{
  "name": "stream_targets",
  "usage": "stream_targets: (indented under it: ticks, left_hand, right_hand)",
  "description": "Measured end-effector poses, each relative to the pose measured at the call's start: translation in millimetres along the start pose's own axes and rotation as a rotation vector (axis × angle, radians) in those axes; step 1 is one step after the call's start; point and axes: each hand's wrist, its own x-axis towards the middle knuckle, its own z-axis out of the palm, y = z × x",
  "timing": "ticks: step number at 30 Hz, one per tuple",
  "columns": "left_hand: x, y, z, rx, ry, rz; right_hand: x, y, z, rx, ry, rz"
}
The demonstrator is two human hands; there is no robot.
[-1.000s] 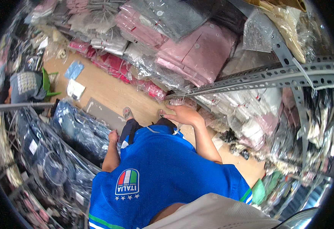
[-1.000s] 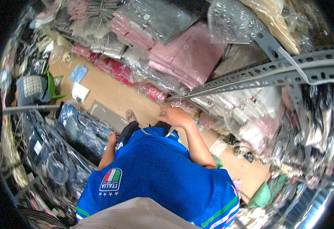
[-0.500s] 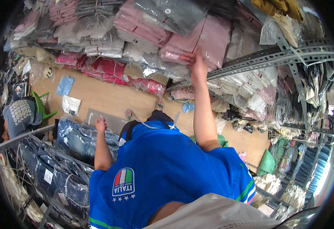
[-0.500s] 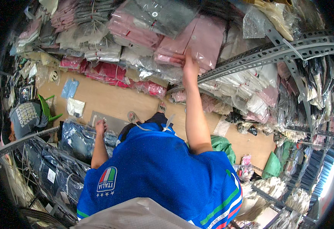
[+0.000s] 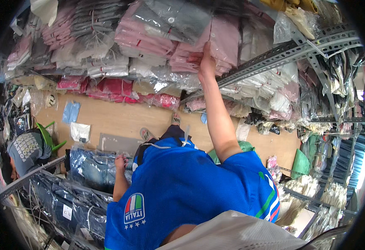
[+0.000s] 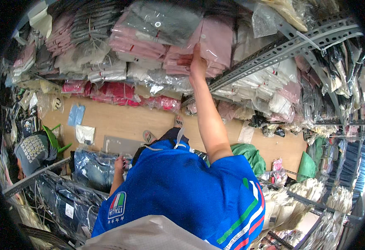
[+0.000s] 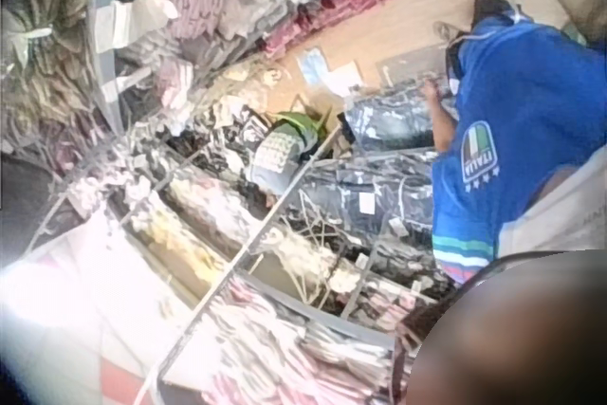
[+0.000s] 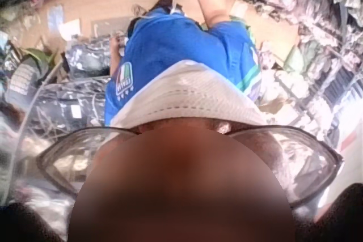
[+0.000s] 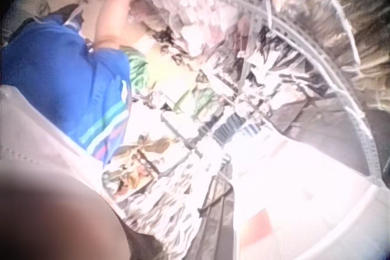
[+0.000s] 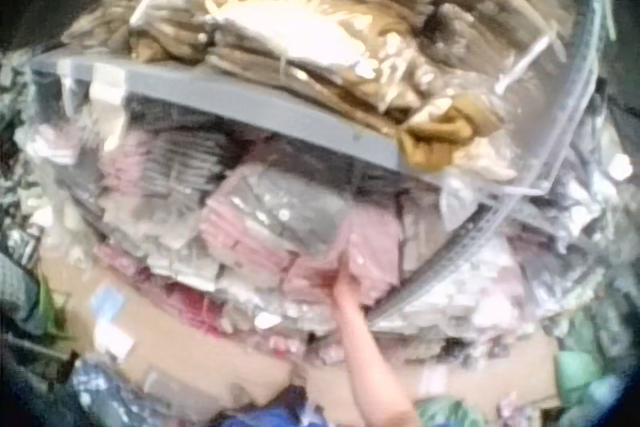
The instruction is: The person walks through a cluttered storage aisle and repeatedly picks up, inspects, and restacks packaged clothing items on metal shelves. They handle pink and blue garments, moving them between shelves and the floor, and occasionally adjust the shelf structure.
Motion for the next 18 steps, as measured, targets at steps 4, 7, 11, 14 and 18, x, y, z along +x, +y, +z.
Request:
stream_targets:
  ticks: [4, 7, 11, 14, 18]
  left_hand:
    - [17.0, 37.8, -8.5, -0.058, 0.014, 0.122]
    - [11.0, 56.3, -0.3, -0.112, 0.056, 0.155]
    - [1.7, 56.0, 16.8, -0.145, 0.096, 0.122]
    - [-1.5, 26.9, 18.9, -0.092, 0.055, 0.059]
    - [-8.4, 7.3, 36.1, -0.036, -0.021, -0.013]
  right_hand:
    - [9.0, 12.8, 2.7, 0.071, 0.003, -0.018]
    - [-17.0, 24.9, -4.1, 0.080, 0.007, 0.009]
    - [-58.7, 41.3, -13.8, 0.008, -0.059, 0.073]
    - [-66.6, 61.8, -19.9, 0.116, -0.090, 0.138]
    - [11.2, 59.6, -27.1, 0.090, -0.034, -0.090]
